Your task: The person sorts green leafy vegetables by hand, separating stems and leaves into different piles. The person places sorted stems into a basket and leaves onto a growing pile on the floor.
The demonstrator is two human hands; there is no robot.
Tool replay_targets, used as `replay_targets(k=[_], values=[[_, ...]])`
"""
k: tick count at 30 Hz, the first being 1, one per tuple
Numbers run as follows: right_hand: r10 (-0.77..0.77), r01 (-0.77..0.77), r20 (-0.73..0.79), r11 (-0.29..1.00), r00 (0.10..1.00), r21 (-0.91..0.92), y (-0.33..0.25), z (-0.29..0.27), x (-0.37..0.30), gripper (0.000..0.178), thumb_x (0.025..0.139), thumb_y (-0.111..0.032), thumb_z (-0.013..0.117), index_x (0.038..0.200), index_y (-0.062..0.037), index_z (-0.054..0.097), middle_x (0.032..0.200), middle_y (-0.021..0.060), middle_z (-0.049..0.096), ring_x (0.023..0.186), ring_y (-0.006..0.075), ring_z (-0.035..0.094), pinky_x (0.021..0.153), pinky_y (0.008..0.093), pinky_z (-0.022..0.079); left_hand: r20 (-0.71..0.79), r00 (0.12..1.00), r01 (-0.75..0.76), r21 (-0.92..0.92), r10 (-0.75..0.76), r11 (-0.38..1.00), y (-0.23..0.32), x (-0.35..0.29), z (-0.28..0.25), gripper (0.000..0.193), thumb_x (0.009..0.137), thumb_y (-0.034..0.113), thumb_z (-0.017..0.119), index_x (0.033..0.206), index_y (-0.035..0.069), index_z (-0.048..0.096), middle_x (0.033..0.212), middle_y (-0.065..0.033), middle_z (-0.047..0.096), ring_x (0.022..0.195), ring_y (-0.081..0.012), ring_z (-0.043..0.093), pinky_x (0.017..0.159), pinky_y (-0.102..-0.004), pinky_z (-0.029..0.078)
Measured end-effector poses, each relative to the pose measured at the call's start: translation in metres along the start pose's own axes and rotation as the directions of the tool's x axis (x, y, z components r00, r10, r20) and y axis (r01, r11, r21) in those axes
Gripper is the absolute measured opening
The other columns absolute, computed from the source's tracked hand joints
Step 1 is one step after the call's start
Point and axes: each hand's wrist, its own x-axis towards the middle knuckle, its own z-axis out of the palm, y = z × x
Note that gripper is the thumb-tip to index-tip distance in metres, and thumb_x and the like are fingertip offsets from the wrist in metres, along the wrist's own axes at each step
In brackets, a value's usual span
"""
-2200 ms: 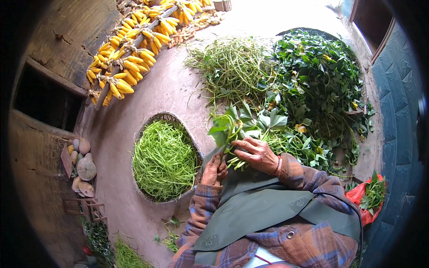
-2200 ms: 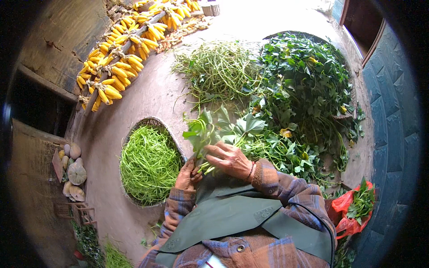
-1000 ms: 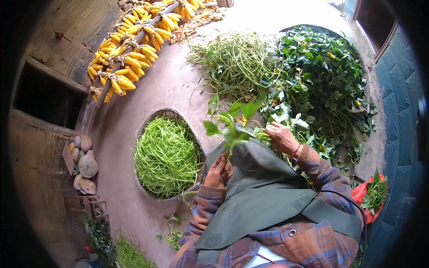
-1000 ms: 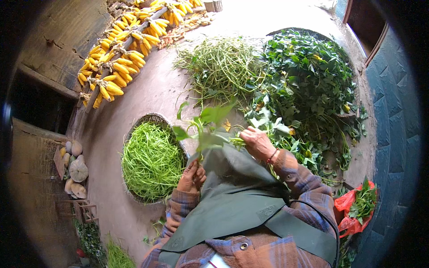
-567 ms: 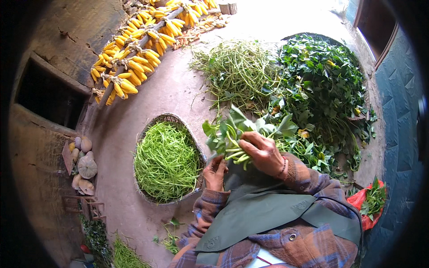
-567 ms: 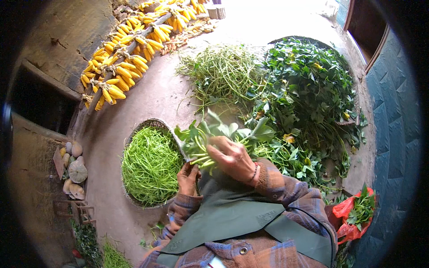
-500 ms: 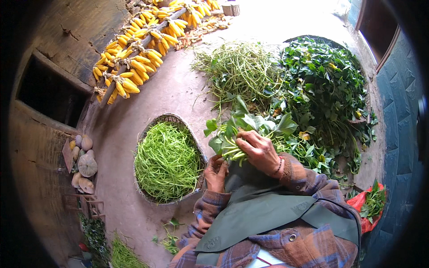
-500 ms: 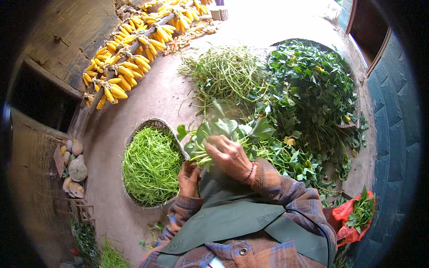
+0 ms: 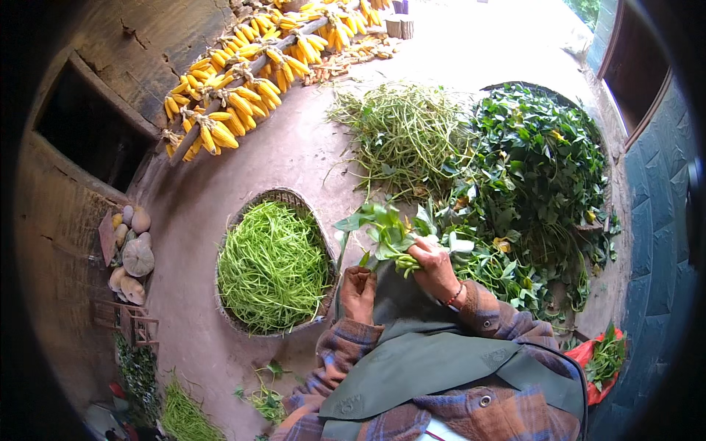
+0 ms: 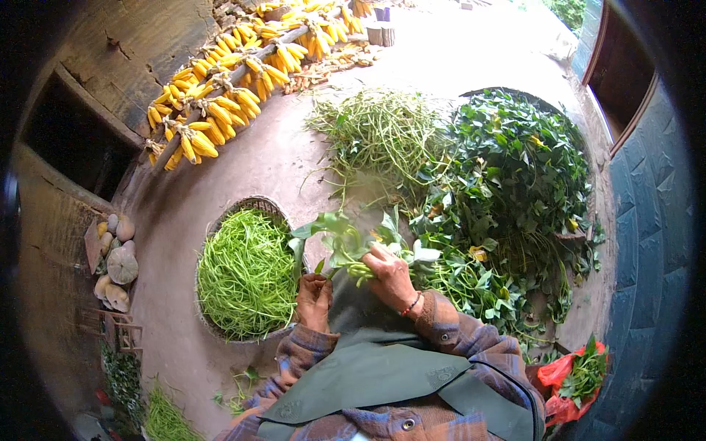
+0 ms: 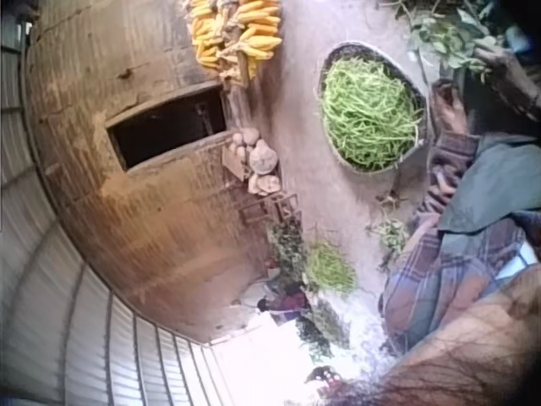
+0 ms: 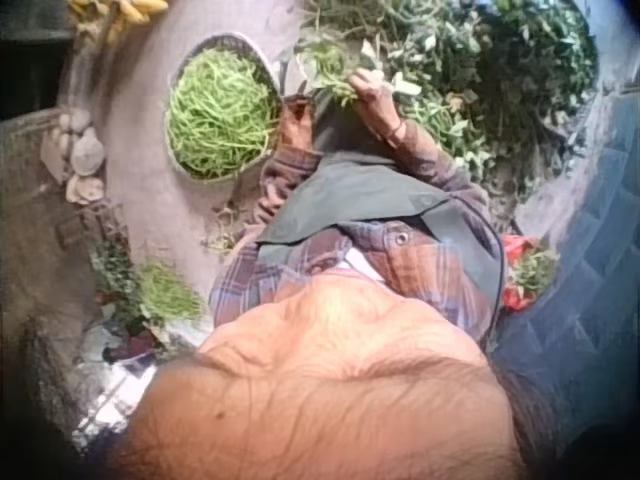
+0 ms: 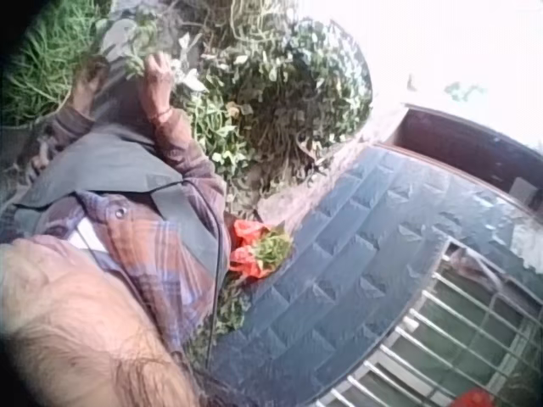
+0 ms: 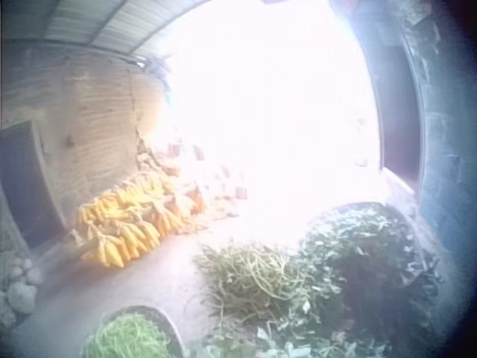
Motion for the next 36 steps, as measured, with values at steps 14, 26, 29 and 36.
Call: replay_targets(k=[14, 26, 29, 36], values=[[-0.086, 0.085, -0.111, 0.996, 0.990, -0.008, -0.034, 0.012, -0.009, 0.028, 0.066, -0.004, 0.067, 0.093, -0.0037, 0.058, 0.092, 0.0116, 0.058, 0.087, 0.0311, 0.060, 0.067, 0.0398, 0.051, -0.015, 0.972, -0.220, 0.303, 0.236, 0.927, 0.006, -0.002, 0.018, 0.030, 0.086, -0.004, 0.060, 0.115, 0.002, 0.058, 0.088, -0.0046, 0.067, 0.080, -0.0104, 0.061, 0.072, -0.0272, 0.050], [-0.166, 0.166, -0.072, 0.986, 0.983, -0.007, -0.027, 0.007, -0.007, 0.028, 0.062, -0.003, 0.065, 0.090, -0.0025, 0.059, 0.084, 0.0118, 0.057, 0.081, 0.0317, 0.059, 0.066, 0.0399, 0.050, 0.067, 0.991, -0.120, 0.078, 0.115, 0.990, 0.013, -0.002, 0.021, 0.023, 0.089, -0.002, 0.054, 0.111, 0.003, 0.054, 0.087, -0.0048, 0.065, 0.078, -0.0119, 0.062, 0.071, -0.0268, 0.051], [-0.161, 0.163, -0.082, 0.986, 0.984, 0.020, -0.018, -0.015, -0.002, 0.036, 0.059, -0.003, 0.067, 0.094, -0.0012, 0.060, 0.087, 0.0126, 0.059, 0.084, 0.0338, 0.058, 0.078, 0.0440, 0.047, 0.175, 0.985, -0.024, 0.087, 0.008, 0.996, 0.033, 0.006, 0.013, 0.016, 0.100, 0.018, 0.057, 0.108, 0.004, 0.057, 0.076, -0.0012, 0.063, 0.062, -0.0045, 0.052, 0.054, -0.0212, 0.042], [-0.463, 0.461, -0.125, 0.886, 0.877, -0.046, -0.044, -0.033, 0.025, 0.025, 0.068, -0.012, 0.069, 0.088, -0.0005, 0.059, 0.108, 0.0137, 0.065, 0.105, 0.0312, 0.063, 0.091, 0.0435, 0.048, 0.372, 0.850, 0.504, -0.360, -0.374, 0.785, 0.023, 0.012, 0.005, 0.011, 0.098, 0.014, 0.057, 0.103, 0.006, 0.062, 0.082, 0.0003, 0.064, 0.063, -0.0060, 0.054, 0.058, -0.0194, 0.043]])
